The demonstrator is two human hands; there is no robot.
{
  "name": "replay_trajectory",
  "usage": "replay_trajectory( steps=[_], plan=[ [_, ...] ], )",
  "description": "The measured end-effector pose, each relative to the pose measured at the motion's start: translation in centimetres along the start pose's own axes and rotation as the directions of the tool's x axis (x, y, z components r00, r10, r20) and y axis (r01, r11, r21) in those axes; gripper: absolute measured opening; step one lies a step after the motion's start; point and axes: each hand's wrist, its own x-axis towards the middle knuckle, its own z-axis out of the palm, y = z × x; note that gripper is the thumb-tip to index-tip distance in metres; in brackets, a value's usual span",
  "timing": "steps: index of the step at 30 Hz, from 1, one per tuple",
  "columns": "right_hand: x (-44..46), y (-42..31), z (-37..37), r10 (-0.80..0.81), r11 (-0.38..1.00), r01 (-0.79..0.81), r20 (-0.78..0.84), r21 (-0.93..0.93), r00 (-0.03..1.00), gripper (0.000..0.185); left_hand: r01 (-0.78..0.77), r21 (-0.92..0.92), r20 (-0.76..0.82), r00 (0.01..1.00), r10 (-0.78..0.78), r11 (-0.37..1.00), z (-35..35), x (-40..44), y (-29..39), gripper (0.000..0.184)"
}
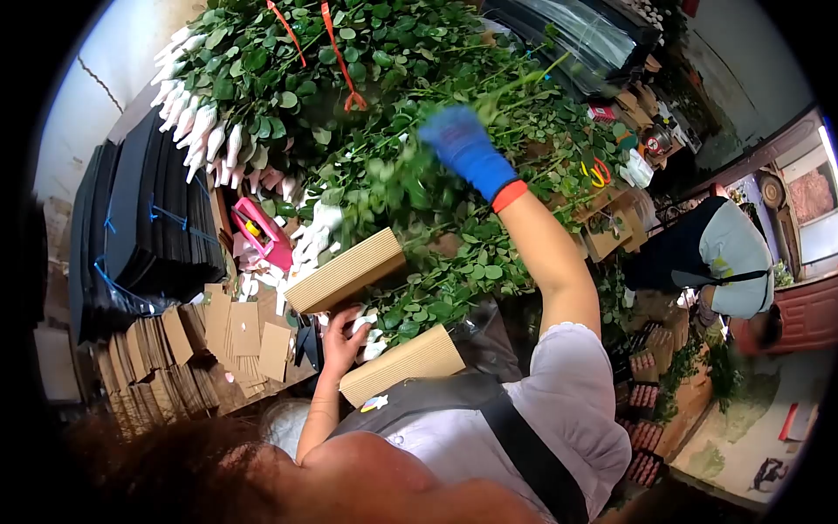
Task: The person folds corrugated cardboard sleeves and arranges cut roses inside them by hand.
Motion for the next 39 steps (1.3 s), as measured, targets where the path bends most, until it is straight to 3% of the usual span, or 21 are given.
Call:
replay_trajectory(
  steps=[1, 4, 5, 8, 9, 12, 13, 16, 17, 18, 20, 23, 24, 26, 29, 30, 31, 33, 34, 37, 39],
  plan=[
    [0.0, 0.0, -3.2, 0.07, 0.994, -0.095, -0.319, -0.062, 0.945, 0.019, 0.002, 0.021, -0.002, 1.0, -0.002, 1.0, 0.0, -0.1, 0.5, 0.041],
    [1.2, 1.6, -4.6, -0.012, 1.0, 0.003, -0.603, -0.016, 0.798, 0.022, -0.011, 0.054, -0.013, 1.0, 0.012, 0.998, 0.0, -0.2, 0.3, 0.043],
    [0.9, 0.9, -3.0, 0.041, 0.998, -0.056, -0.392, -0.027, 0.919, 0.028, -0.007, 0.05, -0.009, 1.0, 0.007, 0.999, 0.1, -0.3, 0.0, 0.043],
    [-0.1, 0.7, -4.2, 0.185, 0.962, -0.108, -0.312, 0.249, 0.932, 0.047, -0.019, 0.041, -0.013, 1.0, 0.02, 0.999, -0.2, -0.2, 0.9, 0.043],
    [-0.6, 0.5, -5.4, 0.171, 0.985, -0.138, -0.484, 0.103, 0.858, 0.047, -0.025, 0.054, -0.013, 1.0, 0.026, 0.998, -0.1, 0.0, 0.5, 0.043],
    [-1.0, -0.2, -4.0, 0.115, 0.986, -0.086, -0.215, 0.139, 0.97, 0.048, 0.042, 0.038, 0.004, 0.999, -0.042, 0.998, -0.1, -0.1, 0.0, 0.042],
    [-0.7, 0.0, -3.5, 0.157, 0.967, -0.146, -0.038, 0.207, 0.987, 0.047, 0.026, 0.068, -0.006, 1.0, -0.025, 0.997, -0.2, -0.4, 0.3, 0.038],
    [-1.8, 1.3, -4.1, 0.334, 0.926, -0.212, -0.421, 0.311, 0.844, 0.046, 0.005, 0.074, -0.042, 0.999, -0.002, 0.997, 0.0, 0.8, -0.2, 0.028],
    [-2.0, 0.7, -5.9, 0.321, 0.937, -0.21, -0.456, 0.278, 0.83, 0.038, 0.028, 0.058, -0.062, 0.998, -0.024, 0.998, 0.3, 0.5, -0.4, 0.025],
    [-2.2, 0.5, -6.2, 0.292, 0.936, -0.149, -0.465, 0.32, 0.836, 0.037, -0.104, 0.178, -0.104, 0.987, 0.124, 0.978, 0.4, 0.6, -0.6, 0.023],
    [-3.3, 0.2, -6.2, 0.246, 0.91, -0.032, -0.474, 0.414, 0.846, 0.035, -0.106, 0.242, -0.138, 0.98, 0.143, 0.964, 0.8, 0.8, -1.5, 0.022],
    [-6.4, -0.6, -7.3, 0.197, 0.865, 0.049, -0.429, 0.499, 0.882, 0.033, -0.124, 0.354, -0.196, 0.959, 0.203, 0.927, 1.4, 1.4, -4.4, 0.038],
    [-7.6, -1.5, -8.0, 0.155, 0.82, 0.06, -0.321, 0.57, 0.934, 0.031, -0.144, 0.367, -0.192, 0.955, 0.226, 0.919, 1.2, 1.1, -3.9, 0.04],
    [-10.1, -3.2, -9.4, 0.065, 0.715, 0.018, -0.092, 0.699, 0.994, 0.029, 0.039, 0.328, -0.2, 0.979, 0.03, 0.944, 1.6, 0.6, -4.3, 0.042],
    [-13.1, -5.3, -4.8, -0.127, 0.661, 0.006, 0.105, 0.75, 0.986, 0.03, -0.092, -0.033, -0.208, 0.974, 0.084, 0.995, 2.1, 0.0, -6.8, 0.045],
    [-14.5, -6.1, -1.9, -0.152, 0.647, -0.018, 0.151, 0.763, 0.977, 0.03, -0.049, 0.007, -0.208, 0.977, 0.049, 0.999, 2.2, 0.1, -6.1, 0.043],
    [-15.6, -6.9, 0.7, -0.127, 0.735, -0.043, 0.201, 0.676, 0.971, 0.029, -0.005, 0.047, -0.208, 0.978, 0.015, 0.999, 2.2, 0.2, -5.4, 0.04],
    [-17.6, -7.9, 5.5, -0.119, 0.88, -0.039, 0.3, 0.473, 0.946, 0.032, -0.097, 0.184, -0.217, 0.967, 0.137, 0.978, 2.3, 0.4, -6.2, 0.037],
    [-16.9, -8.1, 4.8, -0.14, 0.93, 0.018, 0.312, 0.366, 0.94, 0.033, -0.139, 0.252, -0.22, 0.956, 0.197, 0.958, 2.4, 0.5, -6.5, 0.036],
    [-14.6, -9.5, -1.5, -0.15, 0.989, 0.14, 0.285, 0.054, 0.947, 0.037, -0.133, 0.151, -0.207, 0.965, 0.163, 0.98, 1.4, 0.2, -4.2, 0.037],
    [-12.3, -11.2, -7.1, -0.2, 0.949, 0.087, 0.365, 0.304, 0.909, 0.037, -0.102, 0.102, -0.205, 0.971, 0.121, 0.99, 0.9, 0.4, -2.4, 0.036]
  ],
)
